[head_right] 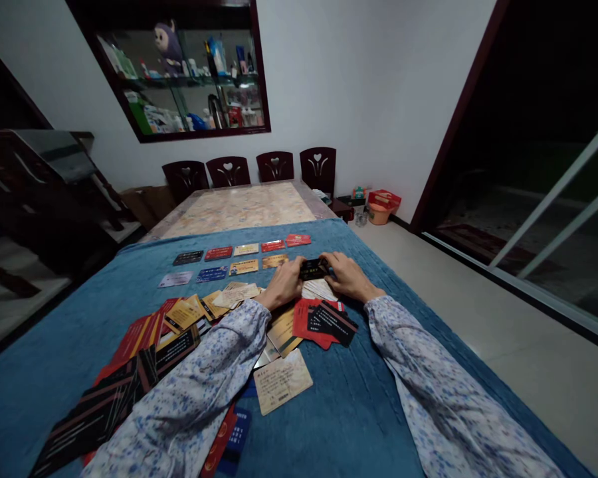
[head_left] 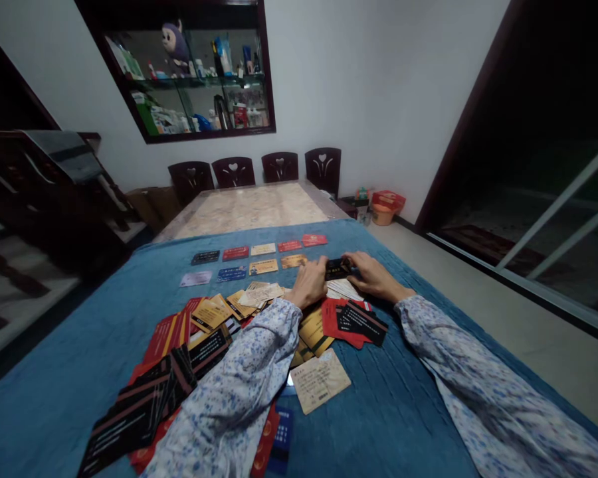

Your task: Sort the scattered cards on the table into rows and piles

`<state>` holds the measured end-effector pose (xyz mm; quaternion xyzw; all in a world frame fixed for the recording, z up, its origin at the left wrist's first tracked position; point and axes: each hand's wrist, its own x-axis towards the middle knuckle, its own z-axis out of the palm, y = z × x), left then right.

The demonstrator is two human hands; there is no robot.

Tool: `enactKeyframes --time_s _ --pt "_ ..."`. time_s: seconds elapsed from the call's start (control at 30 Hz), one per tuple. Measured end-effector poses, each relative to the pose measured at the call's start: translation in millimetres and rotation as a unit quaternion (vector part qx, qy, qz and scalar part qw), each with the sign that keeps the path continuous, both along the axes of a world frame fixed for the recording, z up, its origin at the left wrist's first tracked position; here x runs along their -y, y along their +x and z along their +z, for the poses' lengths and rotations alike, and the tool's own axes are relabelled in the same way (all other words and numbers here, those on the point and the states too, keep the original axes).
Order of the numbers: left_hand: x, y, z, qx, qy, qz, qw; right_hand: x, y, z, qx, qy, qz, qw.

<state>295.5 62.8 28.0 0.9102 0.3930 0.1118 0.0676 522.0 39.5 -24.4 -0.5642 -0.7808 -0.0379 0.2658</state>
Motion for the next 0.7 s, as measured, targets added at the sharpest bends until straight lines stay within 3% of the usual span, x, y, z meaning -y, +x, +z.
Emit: enactKeyframes --time_s 0.7 --pt "-4.0 1.3 -8.5 0.033 0.004 0.012 0.999 -3.4 7.6 -2.1 -0.011 -0.006 0.030 0.999"
